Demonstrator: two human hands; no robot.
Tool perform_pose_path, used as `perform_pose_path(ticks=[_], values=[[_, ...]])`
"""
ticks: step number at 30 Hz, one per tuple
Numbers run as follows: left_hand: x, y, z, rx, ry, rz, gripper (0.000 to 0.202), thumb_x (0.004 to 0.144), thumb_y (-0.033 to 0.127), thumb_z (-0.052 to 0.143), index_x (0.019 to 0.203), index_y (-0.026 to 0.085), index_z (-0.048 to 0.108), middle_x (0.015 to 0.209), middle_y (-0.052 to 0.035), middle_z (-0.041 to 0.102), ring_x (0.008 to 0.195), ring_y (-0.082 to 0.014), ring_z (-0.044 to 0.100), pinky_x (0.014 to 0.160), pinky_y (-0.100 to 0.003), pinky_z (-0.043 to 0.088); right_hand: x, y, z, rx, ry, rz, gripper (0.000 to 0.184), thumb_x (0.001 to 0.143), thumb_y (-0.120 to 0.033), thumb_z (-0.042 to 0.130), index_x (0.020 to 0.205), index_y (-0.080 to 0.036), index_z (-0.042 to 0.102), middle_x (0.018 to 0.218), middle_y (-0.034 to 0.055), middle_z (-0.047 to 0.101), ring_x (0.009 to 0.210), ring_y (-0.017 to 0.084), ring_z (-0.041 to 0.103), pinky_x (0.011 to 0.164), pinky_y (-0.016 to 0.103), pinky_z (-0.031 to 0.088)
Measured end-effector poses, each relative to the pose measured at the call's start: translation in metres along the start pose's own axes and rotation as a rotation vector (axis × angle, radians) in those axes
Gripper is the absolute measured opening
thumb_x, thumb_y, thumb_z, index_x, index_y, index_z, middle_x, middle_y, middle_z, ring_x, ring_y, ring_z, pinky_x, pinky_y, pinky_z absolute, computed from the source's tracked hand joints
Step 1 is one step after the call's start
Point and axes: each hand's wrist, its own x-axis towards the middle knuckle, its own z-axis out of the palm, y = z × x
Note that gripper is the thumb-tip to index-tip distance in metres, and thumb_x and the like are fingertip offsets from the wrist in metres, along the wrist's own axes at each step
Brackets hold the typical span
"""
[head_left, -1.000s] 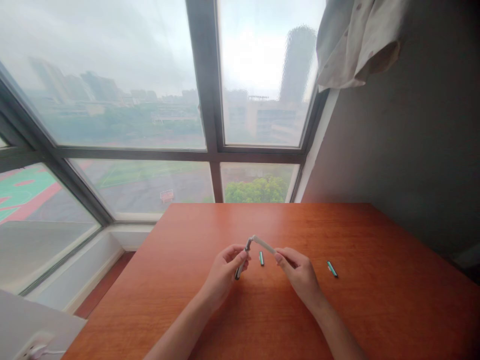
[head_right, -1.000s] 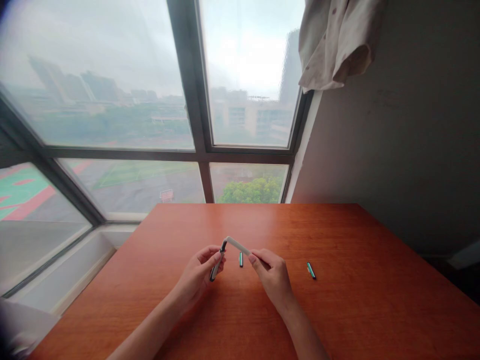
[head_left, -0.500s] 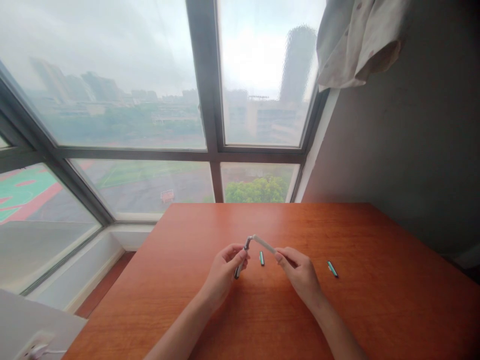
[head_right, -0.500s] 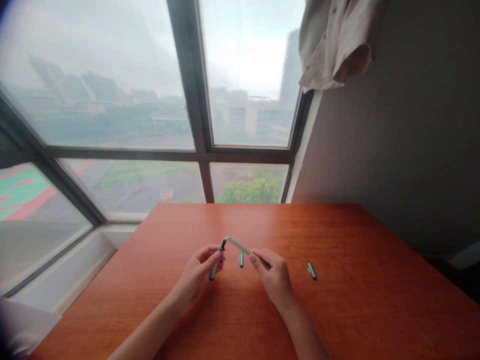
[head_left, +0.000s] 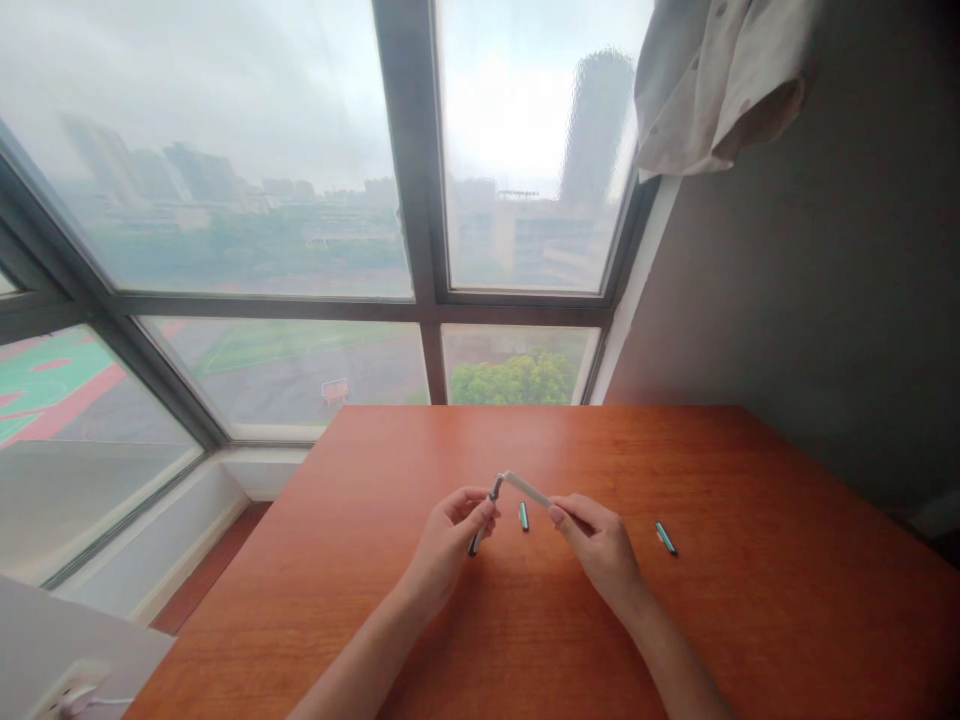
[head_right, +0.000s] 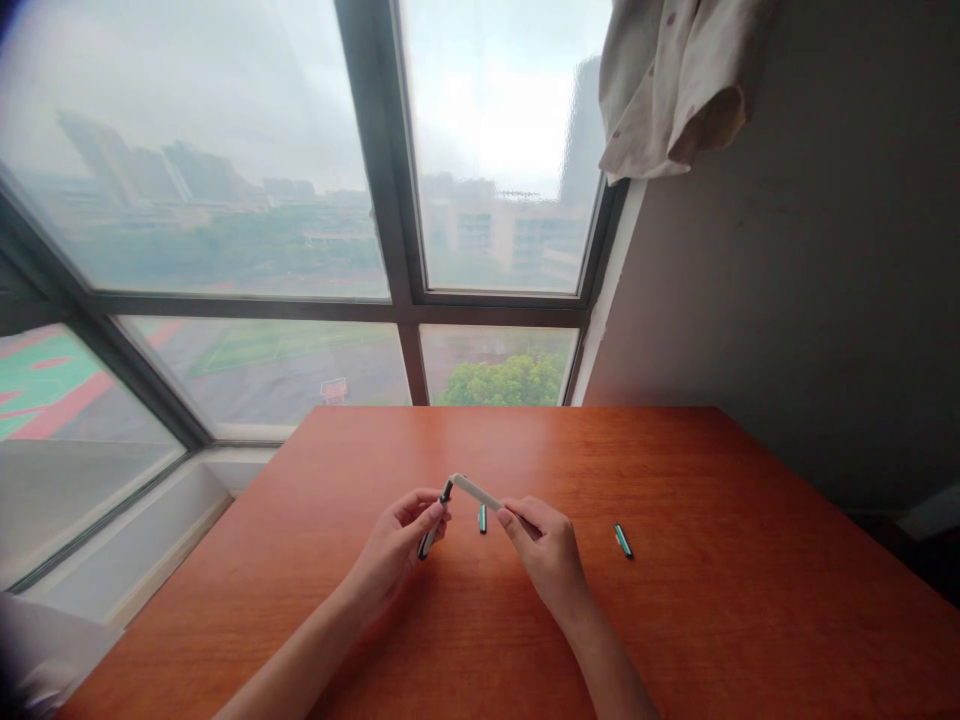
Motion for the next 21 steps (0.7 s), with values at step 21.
perform_pose_path(ticks=[21], values=[[-0.0018, 0.0041, 0.0021, 0.004, 0.004, -0.014, 0.029, 0.067, 0.038, 0.077, 0.083, 0.015, 0.066, 0.072, -0.0038, 0.065, 0.063, -0.0127, 0.054, 0.06, -0.023, 0.039, -0.0011, -0.0016, -0.0003, -0.009, -0.003, 0.013, 0.032, 0.088, -0.042, 0.052, 0.086, -0.016, 0.071, 0.07, 0.0045, 0.064, 0.066, 0.018, 0.059, 0.059, 0.024, 0.045]])
